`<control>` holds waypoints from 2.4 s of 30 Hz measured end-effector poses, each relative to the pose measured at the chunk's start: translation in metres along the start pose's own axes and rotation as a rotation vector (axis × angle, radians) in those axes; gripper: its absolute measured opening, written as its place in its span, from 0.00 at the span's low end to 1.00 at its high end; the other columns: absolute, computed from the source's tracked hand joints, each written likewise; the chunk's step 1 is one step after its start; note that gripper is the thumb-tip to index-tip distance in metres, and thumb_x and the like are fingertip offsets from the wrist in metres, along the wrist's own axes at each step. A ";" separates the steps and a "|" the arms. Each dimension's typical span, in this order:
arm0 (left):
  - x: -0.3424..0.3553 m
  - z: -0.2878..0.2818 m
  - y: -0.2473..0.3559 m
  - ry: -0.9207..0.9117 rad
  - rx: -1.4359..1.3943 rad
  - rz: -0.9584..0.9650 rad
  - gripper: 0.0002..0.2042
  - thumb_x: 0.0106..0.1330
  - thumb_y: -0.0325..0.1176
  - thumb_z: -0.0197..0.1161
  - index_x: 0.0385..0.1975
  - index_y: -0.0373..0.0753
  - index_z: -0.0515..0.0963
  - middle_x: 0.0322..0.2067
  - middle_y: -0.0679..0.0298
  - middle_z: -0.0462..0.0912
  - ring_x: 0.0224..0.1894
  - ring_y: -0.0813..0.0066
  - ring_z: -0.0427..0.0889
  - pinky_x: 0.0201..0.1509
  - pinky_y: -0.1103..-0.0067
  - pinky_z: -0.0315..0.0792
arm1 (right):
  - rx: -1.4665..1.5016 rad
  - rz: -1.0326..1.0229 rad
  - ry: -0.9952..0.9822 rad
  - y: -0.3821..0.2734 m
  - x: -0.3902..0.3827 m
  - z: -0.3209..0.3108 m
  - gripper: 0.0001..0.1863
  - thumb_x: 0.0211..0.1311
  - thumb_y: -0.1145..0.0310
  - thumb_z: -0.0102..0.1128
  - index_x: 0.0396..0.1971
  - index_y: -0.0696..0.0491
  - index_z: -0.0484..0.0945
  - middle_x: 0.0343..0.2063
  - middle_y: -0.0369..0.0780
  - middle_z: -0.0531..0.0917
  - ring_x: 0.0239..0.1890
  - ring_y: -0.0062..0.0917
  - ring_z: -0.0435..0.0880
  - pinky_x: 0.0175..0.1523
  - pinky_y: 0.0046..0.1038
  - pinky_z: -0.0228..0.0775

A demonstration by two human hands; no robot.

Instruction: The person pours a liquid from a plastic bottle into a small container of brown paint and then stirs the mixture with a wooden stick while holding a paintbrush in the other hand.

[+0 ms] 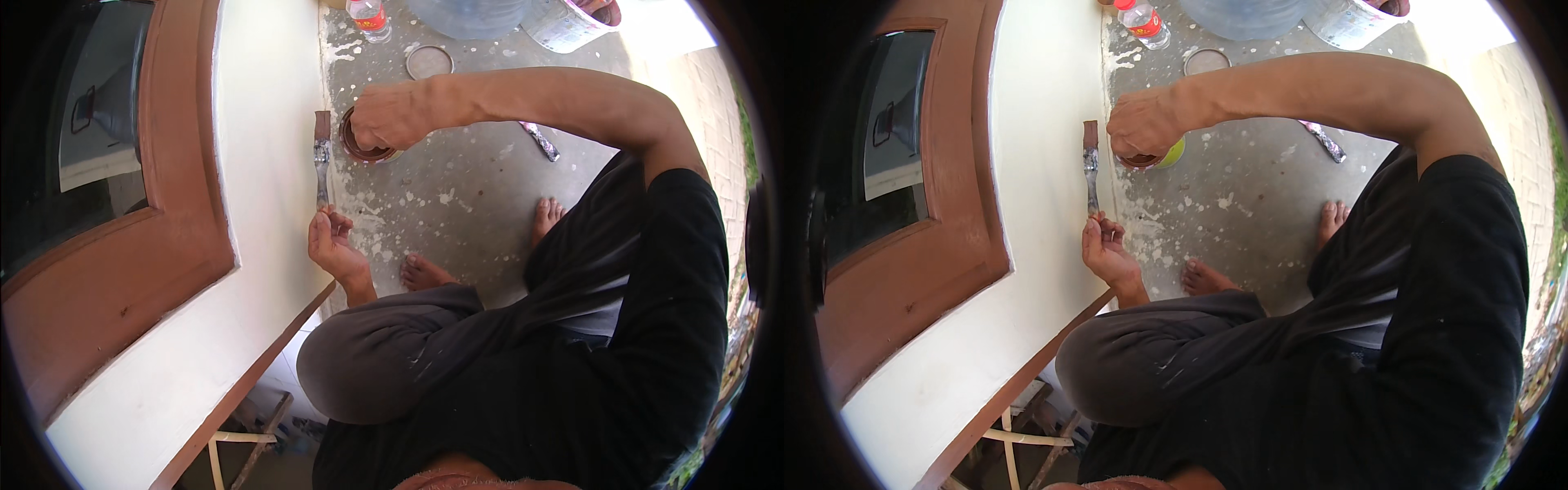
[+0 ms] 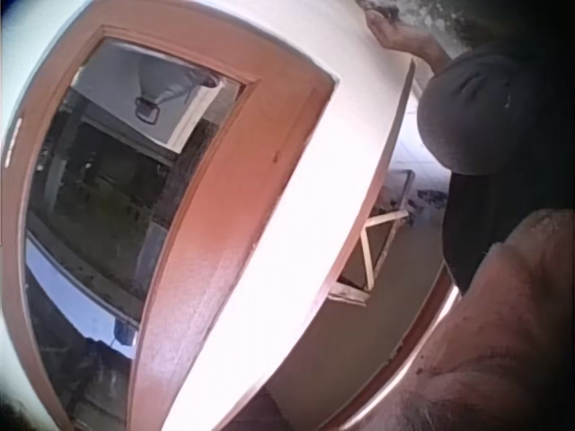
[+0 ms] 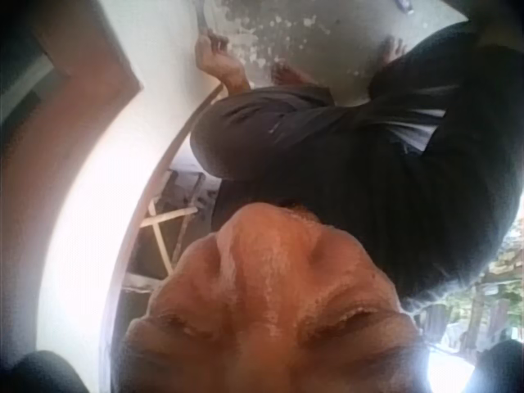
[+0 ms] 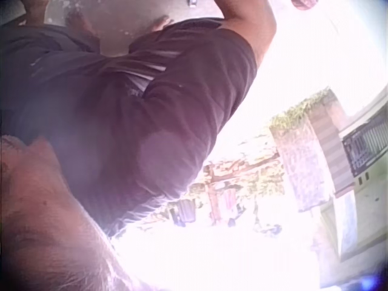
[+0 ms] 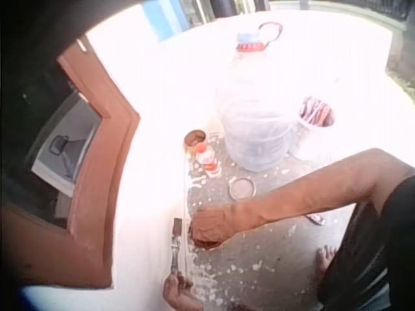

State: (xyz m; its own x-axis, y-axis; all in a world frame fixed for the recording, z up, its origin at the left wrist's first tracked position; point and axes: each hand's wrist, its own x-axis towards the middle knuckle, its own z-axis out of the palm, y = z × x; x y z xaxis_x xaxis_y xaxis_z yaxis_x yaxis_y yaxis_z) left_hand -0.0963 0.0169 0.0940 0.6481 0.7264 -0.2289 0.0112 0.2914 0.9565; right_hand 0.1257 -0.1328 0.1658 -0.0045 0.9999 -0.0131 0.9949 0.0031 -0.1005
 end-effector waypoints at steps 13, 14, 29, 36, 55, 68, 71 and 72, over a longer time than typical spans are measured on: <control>-0.001 0.002 0.003 -0.015 0.021 0.000 0.09 0.68 0.34 0.55 0.37 0.35 0.77 0.35 0.64 0.80 0.29 0.81 0.74 0.33 0.83 0.68 | -0.091 0.005 0.256 0.013 -0.003 0.012 0.06 0.49 0.70 0.56 0.20 0.56 0.77 0.24 0.41 0.82 0.29 0.37 0.82 0.31 0.35 0.73; 0.000 0.000 0.002 -0.007 0.029 0.002 0.10 0.68 0.35 0.55 0.37 0.35 0.77 0.35 0.64 0.80 0.29 0.81 0.74 0.33 0.82 0.68 | -0.064 -0.020 0.265 0.012 0.001 0.019 0.06 0.49 0.70 0.56 0.20 0.56 0.77 0.24 0.41 0.82 0.29 0.37 0.82 0.31 0.35 0.73; -0.001 0.001 0.002 -0.002 0.029 0.017 0.11 0.68 0.36 0.54 0.38 0.33 0.77 0.34 0.62 0.80 0.30 0.79 0.75 0.33 0.81 0.69 | 0.006 0.028 0.007 0.003 -0.003 -0.005 0.06 0.49 0.70 0.56 0.22 0.57 0.78 0.25 0.41 0.82 0.30 0.37 0.83 0.32 0.35 0.73; -0.001 0.006 -0.003 -0.023 0.022 0.005 0.11 0.68 0.35 0.55 0.37 0.33 0.77 0.34 0.63 0.80 0.29 0.80 0.75 0.33 0.81 0.69 | 0.082 -0.009 0.094 -0.001 -0.006 0.013 0.07 0.51 0.70 0.56 0.21 0.57 0.79 0.22 0.41 0.81 0.32 0.36 0.83 0.33 0.34 0.73; 0.001 0.002 0.000 -0.021 0.016 0.003 0.10 0.68 0.35 0.55 0.37 0.35 0.77 0.35 0.63 0.81 0.29 0.80 0.75 0.33 0.82 0.69 | 0.065 -0.041 0.167 0.001 0.002 0.018 0.06 0.49 0.71 0.56 0.19 0.56 0.79 0.23 0.44 0.82 0.29 0.37 0.83 0.33 0.36 0.73; 0.001 0.002 0.000 -0.004 0.003 -0.003 0.09 0.68 0.34 0.55 0.37 0.34 0.78 0.33 0.64 0.80 0.29 0.80 0.75 0.32 0.82 0.69 | -0.002 0.017 -0.006 0.004 0.000 -0.005 0.07 0.51 0.71 0.55 0.24 0.57 0.79 0.26 0.43 0.82 0.32 0.38 0.83 0.35 0.35 0.74; -0.001 0.004 0.000 -0.028 0.010 -0.008 0.09 0.68 0.34 0.55 0.37 0.34 0.78 0.33 0.64 0.81 0.29 0.81 0.75 0.32 0.82 0.69 | -0.042 0.014 0.209 0.011 -0.002 0.014 0.07 0.50 0.71 0.56 0.22 0.58 0.80 0.24 0.43 0.82 0.30 0.38 0.83 0.34 0.36 0.74; -0.001 0.004 0.001 -0.034 0.014 -0.008 0.09 0.68 0.34 0.55 0.37 0.35 0.78 0.33 0.64 0.81 0.29 0.81 0.76 0.32 0.82 0.70 | -0.017 -0.006 0.243 0.006 0.001 0.017 0.07 0.50 0.71 0.56 0.22 0.58 0.80 0.24 0.43 0.82 0.30 0.38 0.83 0.34 0.36 0.74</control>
State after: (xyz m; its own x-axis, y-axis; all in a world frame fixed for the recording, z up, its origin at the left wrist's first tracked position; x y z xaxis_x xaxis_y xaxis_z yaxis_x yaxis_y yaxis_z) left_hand -0.0933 0.0139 0.0956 0.6731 0.7028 -0.2303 0.0265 0.2882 0.9572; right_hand 0.1298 -0.1315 0.1482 0.0114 0.9738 0.2273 0.9965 0.0078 -0.0833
